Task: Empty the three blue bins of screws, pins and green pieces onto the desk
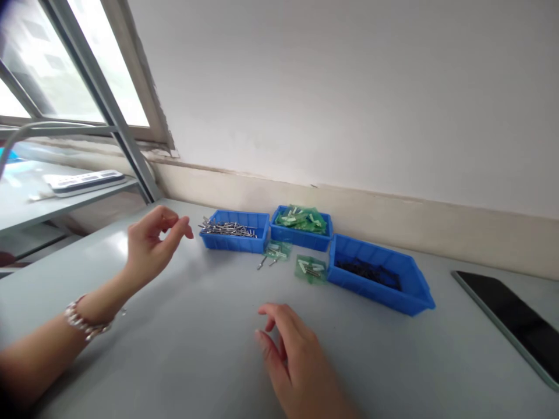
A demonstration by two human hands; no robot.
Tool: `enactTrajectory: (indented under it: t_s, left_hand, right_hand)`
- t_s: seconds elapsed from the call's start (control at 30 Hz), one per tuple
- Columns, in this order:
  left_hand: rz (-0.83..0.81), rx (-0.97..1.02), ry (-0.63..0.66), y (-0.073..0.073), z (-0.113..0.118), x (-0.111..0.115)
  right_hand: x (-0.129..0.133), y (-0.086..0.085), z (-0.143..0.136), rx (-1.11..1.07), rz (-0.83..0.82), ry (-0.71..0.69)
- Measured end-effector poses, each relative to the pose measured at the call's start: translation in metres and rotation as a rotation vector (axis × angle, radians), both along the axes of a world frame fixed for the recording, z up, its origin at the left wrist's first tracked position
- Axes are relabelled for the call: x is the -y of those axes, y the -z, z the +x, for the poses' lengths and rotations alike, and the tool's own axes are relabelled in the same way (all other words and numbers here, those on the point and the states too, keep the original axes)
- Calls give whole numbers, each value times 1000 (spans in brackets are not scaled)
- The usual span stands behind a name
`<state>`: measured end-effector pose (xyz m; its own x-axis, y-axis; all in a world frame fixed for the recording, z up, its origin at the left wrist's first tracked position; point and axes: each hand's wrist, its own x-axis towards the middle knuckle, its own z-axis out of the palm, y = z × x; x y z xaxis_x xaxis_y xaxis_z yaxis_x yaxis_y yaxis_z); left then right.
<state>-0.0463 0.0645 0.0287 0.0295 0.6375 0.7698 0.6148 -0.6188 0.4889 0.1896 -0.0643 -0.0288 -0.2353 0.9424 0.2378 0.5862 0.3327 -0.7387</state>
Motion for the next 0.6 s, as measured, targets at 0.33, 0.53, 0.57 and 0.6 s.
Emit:
enactTrajectory:
  t_s: [0.33,0.53,0.57,0.6]
  left_hand:
    - [17,-122,57,6,9,8]
    - [51,-144,80,5,13,14]
    - [50,-142,90,5,13,15]
    - [48,-140,101,5,13,15]
  right_hand:
    - [-25,-2,38,483,457,275]
    - [-39,0,53,696,209,279]
    - [-40,0,52,721,194,275]
    - [-41,2,51,742,188,273]
